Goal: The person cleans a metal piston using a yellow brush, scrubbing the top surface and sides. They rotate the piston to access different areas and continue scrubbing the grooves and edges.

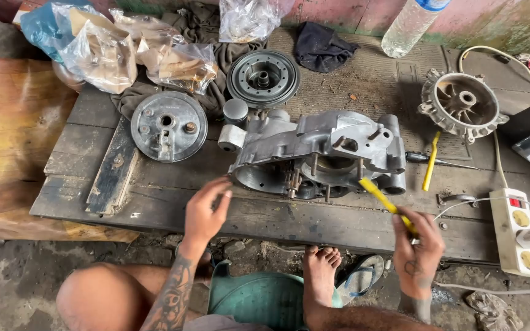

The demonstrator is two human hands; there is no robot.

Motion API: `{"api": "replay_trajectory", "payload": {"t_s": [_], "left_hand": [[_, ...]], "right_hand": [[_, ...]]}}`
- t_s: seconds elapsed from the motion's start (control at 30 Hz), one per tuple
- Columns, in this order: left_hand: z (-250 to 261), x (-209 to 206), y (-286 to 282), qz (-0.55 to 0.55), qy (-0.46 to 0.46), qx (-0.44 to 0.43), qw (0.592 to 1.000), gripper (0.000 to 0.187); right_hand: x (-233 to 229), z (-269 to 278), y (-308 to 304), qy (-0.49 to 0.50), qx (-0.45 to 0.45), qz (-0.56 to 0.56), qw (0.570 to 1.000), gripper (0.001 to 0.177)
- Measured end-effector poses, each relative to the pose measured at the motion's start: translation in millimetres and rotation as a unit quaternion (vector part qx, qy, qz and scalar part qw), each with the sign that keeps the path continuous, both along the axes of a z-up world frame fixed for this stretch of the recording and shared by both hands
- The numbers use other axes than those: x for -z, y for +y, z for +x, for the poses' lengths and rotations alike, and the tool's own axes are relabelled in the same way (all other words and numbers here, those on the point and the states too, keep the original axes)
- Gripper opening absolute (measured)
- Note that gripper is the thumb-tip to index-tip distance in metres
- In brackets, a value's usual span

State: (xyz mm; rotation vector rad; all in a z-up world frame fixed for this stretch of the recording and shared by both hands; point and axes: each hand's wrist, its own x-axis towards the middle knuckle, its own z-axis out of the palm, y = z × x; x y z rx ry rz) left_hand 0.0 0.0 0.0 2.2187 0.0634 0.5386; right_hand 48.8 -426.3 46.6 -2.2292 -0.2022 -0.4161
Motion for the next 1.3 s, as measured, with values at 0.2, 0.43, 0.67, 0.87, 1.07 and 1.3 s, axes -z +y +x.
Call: {"api": "replay_trajectory", "payload": {"t_s": [0.2, 0.43, 0.67, 0.87, 1.07, 1.3], "left_hand": [[47, -70, 33, -0.043, -0.045, -0.067, 0.996, 0.024], [172, -134, 43, -0.025, 0.297, -0.042, 0.954, 0.054], [218, -117, 40, 0.142, 0.488, 0.038, 0.861, 0.095], [179, -151, 67, 0.088, 0.342, -0.022, 0.935, 0.076], [79, -206, 81, -0.075, 0.020, -0.033, 0.996, 0.056], [-35, -179, 19, -0.419, -0.237, 0.099, 0.871, 0.070]], "right_hand": [[9, -5, -19, 0.118, -0.009, 0.178, 0.977, 0.028], [-4, -28, -30, 0.130, 0.026, 0.170, 0.977, 0.028], [19, -27, -46, 0.127, 0.071, 0.223, 0.964, 0.028], [26, -13, -47, 0.047, 0.115, 0.368, 0.921, 0.028], [-26, 25, -25, 0.028, 0.018, 0.547, 0.837, 0.033], [-189, 67, 64, 0.146, -0.116, 0.668, 0.720, 0.053]]}}
